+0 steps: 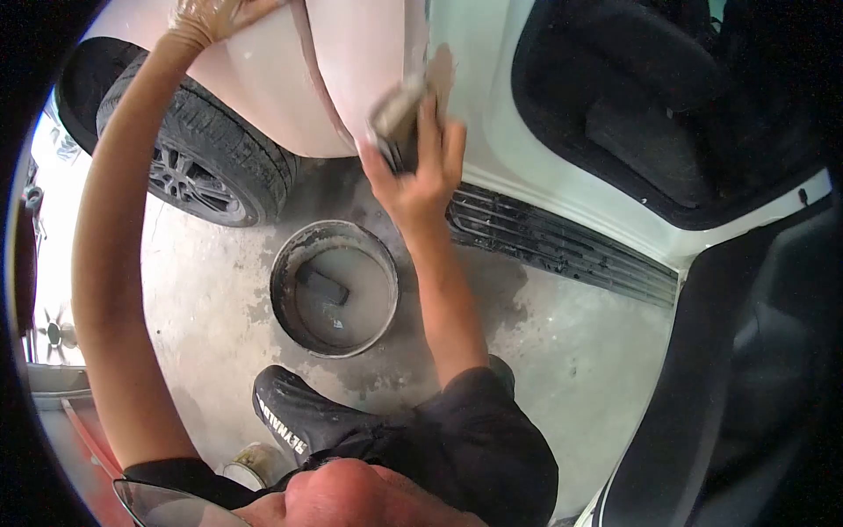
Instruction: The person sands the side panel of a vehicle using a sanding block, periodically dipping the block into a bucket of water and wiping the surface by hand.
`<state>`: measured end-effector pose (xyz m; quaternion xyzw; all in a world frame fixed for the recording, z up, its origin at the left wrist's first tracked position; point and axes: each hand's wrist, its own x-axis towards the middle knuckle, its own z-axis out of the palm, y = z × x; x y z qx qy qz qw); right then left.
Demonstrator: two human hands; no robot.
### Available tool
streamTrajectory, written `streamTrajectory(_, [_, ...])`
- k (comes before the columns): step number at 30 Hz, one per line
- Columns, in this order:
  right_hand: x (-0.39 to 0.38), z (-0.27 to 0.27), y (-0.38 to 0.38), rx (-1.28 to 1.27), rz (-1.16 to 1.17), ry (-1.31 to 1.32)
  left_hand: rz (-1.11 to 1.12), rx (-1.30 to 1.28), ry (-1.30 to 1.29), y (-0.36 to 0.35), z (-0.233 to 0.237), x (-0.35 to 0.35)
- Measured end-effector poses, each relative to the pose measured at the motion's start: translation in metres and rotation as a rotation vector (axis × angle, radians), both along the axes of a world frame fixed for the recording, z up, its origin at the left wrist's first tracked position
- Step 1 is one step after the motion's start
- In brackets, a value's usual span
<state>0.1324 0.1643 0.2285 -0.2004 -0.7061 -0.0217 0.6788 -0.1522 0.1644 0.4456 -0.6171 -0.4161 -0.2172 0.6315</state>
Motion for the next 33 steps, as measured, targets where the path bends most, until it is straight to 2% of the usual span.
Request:
streamTrajectory(1, [0.004,-0.035,0.011,0.023,0.036,0.033,0.012,-0.029,-0.017,-0.001,0.003,0.003])
streamTrajectory(4, [0.011,-0.025,0.010,0.028,0.091,0.040,0.017,-0.078,-0.043,-0.003,0.008,0.010])
streamTrajectory(5, [0.010,-0.003,0.008,0.027,0.095,0.034,-0.009,-0.050,-0.022,0.002,0.013,0.008])
streamTrajectory(7, [0.009,0.073,-0.003,-0.148,0.079,-0.049,-0.025,-0.040,-0.003,0.007,0.006,0.006])
streamTrajectory(9, [0.005,0.084,-0.006,-0.187,0.062,-0.082,0.003,-0.023,-0.001,0.001,0.007,0.003])
streamTrajectory(11, [0.003,0.061,-0.009,-0.084,0.021,-0.045,0.008,-0.046,-0.037,-0.002,0.003,0.004])
streamTrajectory(13, [0.010,0.004,0.001,-0.033,0.076,0.010,0.013,-0.083,-0.063,-0.005,0.004,0.009])
streamTrajectory(16, [0.010,-0.002,0.005,-0.003,0.115,0.057,0.040,-0.125,-0.085,-0.008,0.008,0.010])
streamTrajectory(18, [0.000,0.063,-0.002,-0.023,0.069,0.045,0.066,-0.129,-0.082,-0.007,0.006,0.009])
streamTrajectory(19, [-0.001,0.093,-0.004,-0.136,0.046,-0.004,0.035,-0.109,-0.066,-0.007,0.006,0.008])
streamTrajectory(20, [-0.007,0.105,0.002,-0.098,0.093,0.047,0.037,-0.112,-0.066,-0.007,0.001,0.005])
streamTrajectory(22, [-0.009,0.087,-0.002,-0.046,0.095,0.097,0.032,-0.104,-0.041,-0.005,0.005,0.004])
streamTrajectory(24, [0.000,0.038,-0.005,-0.066,0.035,0.072,0.013,-0.099,-0.026,-0.002,0.005,0.002])
streamTrajectory(25, [0.004,0.010,-0.008,-0.156,0.101,0.092,-0.018,-0.082,-0.008,0.002,0.004,-0.001])
streamTrajectory(26, [0.009,-0.013,-0.004,-0.125,0.117,0.072,-0.048,-0.063,0.004,0.005,0.006,-0.002])
streamTrajectory(28, [0.008,0.001,-0.004,-0.077,0.101,0.072,-0.023,-0.097,0.002,-0.002,0.010,0.002])
streamTrajectory(31, [-0.004,0.077,-0.007,-0.127,0.089,0.105,-0.027,-0.051,0.043,-0.003,0.007,0.002])
streamTrajectory(32, [-0.002,0.099,-0.012,-0.248,0.122,0.086,-0.069,-0.060,0.049,-0.004,0.005,0.002])
streamTrajectory(33, [-0.004,0.093,-0.012,-0.232,0.121,0.095,-0.113,-0.064,0.055,-0.004,0.005,0.003])
